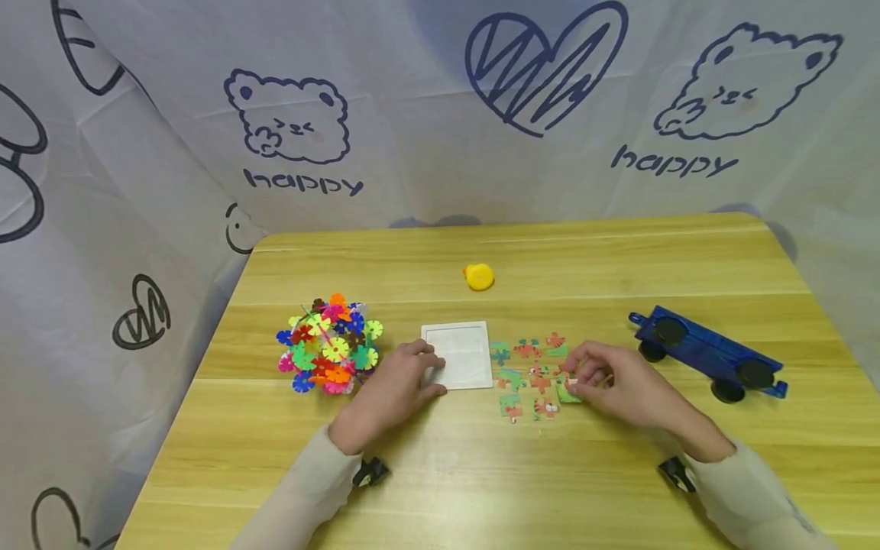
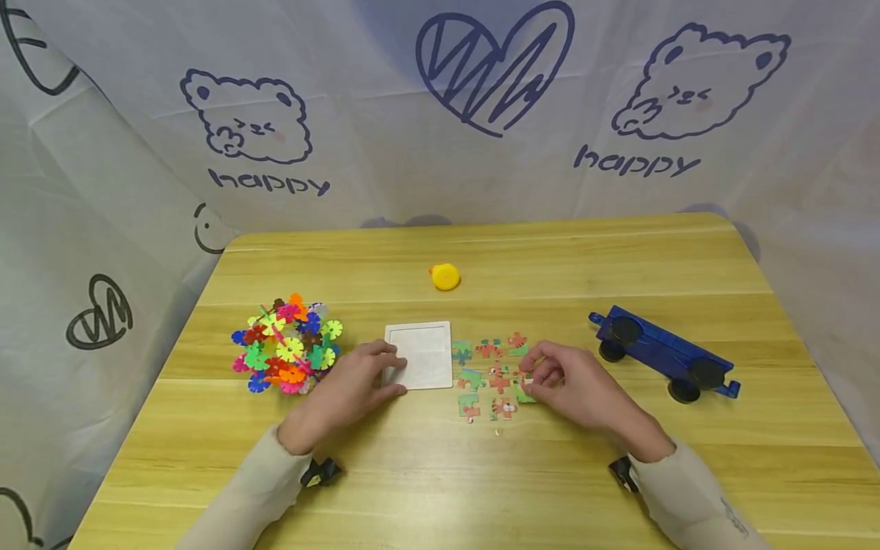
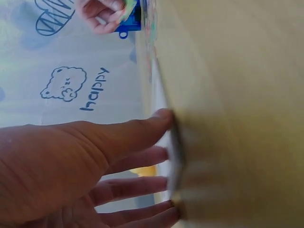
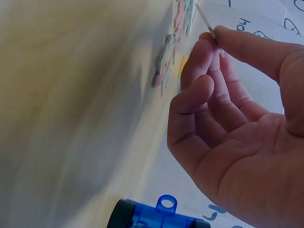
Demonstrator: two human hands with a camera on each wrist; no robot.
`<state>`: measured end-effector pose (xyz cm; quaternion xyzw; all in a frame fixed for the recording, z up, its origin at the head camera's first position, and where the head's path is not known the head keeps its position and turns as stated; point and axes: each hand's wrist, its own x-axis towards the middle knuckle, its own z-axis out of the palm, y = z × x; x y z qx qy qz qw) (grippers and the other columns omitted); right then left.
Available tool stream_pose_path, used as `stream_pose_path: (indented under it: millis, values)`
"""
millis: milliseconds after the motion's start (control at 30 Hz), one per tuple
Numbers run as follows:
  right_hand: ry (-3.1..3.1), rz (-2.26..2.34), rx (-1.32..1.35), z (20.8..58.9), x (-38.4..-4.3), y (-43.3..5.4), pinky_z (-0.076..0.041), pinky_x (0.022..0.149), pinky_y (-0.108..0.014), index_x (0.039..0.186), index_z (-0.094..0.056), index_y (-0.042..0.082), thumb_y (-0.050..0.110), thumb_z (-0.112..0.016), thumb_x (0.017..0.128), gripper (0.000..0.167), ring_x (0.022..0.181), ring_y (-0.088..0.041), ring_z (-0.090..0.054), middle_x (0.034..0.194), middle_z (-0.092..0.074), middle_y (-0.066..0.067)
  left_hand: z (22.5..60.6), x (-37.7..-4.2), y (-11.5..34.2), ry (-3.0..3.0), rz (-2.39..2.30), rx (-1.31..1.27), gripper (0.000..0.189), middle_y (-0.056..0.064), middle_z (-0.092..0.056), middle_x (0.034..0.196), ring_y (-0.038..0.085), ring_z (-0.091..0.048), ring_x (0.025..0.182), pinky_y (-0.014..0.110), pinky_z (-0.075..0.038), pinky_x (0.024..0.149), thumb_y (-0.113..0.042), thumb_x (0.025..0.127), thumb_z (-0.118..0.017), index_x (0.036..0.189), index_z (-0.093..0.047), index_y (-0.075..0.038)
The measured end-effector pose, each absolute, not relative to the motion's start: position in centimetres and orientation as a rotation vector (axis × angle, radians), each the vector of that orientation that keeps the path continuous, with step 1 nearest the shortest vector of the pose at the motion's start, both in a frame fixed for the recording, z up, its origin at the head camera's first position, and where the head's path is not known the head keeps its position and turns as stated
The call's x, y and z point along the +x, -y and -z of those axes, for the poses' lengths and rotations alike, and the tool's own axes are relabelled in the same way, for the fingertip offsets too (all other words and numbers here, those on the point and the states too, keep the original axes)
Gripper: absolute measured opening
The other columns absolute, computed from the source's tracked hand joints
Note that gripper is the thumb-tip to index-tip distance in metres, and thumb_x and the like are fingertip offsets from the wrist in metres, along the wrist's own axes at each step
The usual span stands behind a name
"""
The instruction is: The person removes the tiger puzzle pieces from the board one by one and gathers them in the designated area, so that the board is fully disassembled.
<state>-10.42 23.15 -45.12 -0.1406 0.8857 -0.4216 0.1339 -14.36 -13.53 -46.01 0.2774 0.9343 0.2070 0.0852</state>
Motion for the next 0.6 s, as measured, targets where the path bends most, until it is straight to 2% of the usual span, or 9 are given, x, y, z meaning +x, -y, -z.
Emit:
stream_pose_path:
  millis: [100,200,367,600]
  values:
    - [-2.567,1.185,-0.401,45.32,-10.17,-23.59,-0.057,0.071,-0.025,0.116,-0.072,0.012,0.012,-0.08,0.1,0.018,0.083,-0.007,-0.067,0.093,-0.073,0.003,45.68,-14.42,13.75,-2.765,-0.614,0.85,0.029,0.014,-0.074,0.118,0.028,-0.069,0.102,0.044,-0.062,0.094,-0.016,0.093,-0.088,0.116,-0.08,0.001]
    - [-2.582,1.146,-0.389,45.45,-10.02,-23.95,-0.057,0.071,-0.024,0.115,-0.072,0.011,0.009,-0.08,0.099,0.018,0.082,-0.006,-0.066,0.093,-0.073,0.003,45.42,-14.44,13.87,-2.751,-0.609,0.871,0.026,0.014,-0.074,0.115,0.027,-0.07,0.1,0.044,-0.063,0.094,-0.013,0.092,-0.089,0.112,-0.081,0.001]
    - [-2.588,1.128,-0.387,45.66,-9.92,-24.09,-0.056,0.069,-0.023,0.114,-0.073,0.01,0.005,-0.08,0.097,0.019,0.079,-0.005,-0.065,0.091,-0.073,0.004,45.3,-14.39,13.92,-2.748,-0.602,0.881,0.025,0.014,-0.074,0.116,0.026,-0.07,0.099,0.043,-0.063,0.093,-0.013,0.092,-0.088,0.112,-0.081,0.001]
    - [-2.636,1.082,-0.389,46.07,-9.76,-23.63,-0.05,0.063,-0.022,0.112,-0.073,0.008,0.008,-0.082,0.096,0.019,0.072,-0.004,-0.058,0.087,-0.07,0.005,45.39,-14.34,13.99,-2.755,-0.614,0.879,0.025,0.013,-0.074,0.115,0.024,-0.069,0.096,0.041,-0.064,0.09,-0.012,0.091,-0.089,0.111,-0.081,0.001]
